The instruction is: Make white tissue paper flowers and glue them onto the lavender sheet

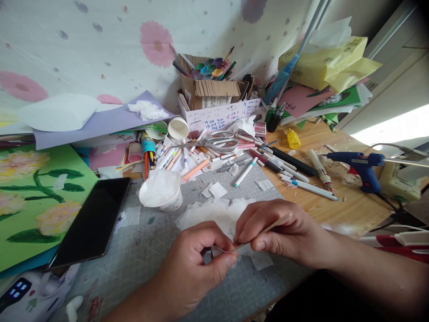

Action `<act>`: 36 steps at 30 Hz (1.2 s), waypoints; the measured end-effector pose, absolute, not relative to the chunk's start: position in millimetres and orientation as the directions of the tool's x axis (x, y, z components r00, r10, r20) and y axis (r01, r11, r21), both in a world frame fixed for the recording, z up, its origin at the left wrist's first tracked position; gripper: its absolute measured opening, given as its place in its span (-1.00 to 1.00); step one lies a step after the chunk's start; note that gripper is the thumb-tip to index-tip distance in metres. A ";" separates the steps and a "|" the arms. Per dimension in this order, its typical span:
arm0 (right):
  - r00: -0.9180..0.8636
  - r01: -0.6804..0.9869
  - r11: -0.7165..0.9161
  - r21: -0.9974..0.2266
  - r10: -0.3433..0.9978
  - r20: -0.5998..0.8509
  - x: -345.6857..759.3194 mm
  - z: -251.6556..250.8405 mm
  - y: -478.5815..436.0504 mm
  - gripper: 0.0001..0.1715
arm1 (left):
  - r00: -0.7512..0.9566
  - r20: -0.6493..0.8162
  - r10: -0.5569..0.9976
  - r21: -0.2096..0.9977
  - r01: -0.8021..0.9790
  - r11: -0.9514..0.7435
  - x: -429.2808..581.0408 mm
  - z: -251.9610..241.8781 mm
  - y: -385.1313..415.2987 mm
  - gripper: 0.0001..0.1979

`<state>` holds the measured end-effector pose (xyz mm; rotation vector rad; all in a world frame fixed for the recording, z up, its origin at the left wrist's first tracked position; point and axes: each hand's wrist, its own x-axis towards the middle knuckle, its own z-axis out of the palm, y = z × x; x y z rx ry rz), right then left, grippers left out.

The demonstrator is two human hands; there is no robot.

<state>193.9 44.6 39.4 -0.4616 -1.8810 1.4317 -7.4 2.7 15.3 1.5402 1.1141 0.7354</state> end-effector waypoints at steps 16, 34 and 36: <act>-0.713 -0.124 0.347 -0.930 0.620 0.327 195.4 42.6 46.3 -0.92 | 0.396 -0.189 0.899 0.969 0.226 0.104 -10.0 16.0 3.4 -0.91; -0.731 -0.064 0.381 -0.922 0.612 0.303 193.5 48.8 46.6 -0.87 | 0.422 -0.249 0.872 0.968 0.107 0.225 -11.7 10.3 2.3 -0.81; -0.717 -0.071 0.383 -0.921 0.622 0.314 193.2 47.4 46.4 -0.88 | 0.397 -0.225 0.890 0.974 0.117 0.194 -11.4 9.0 2.3 -0.79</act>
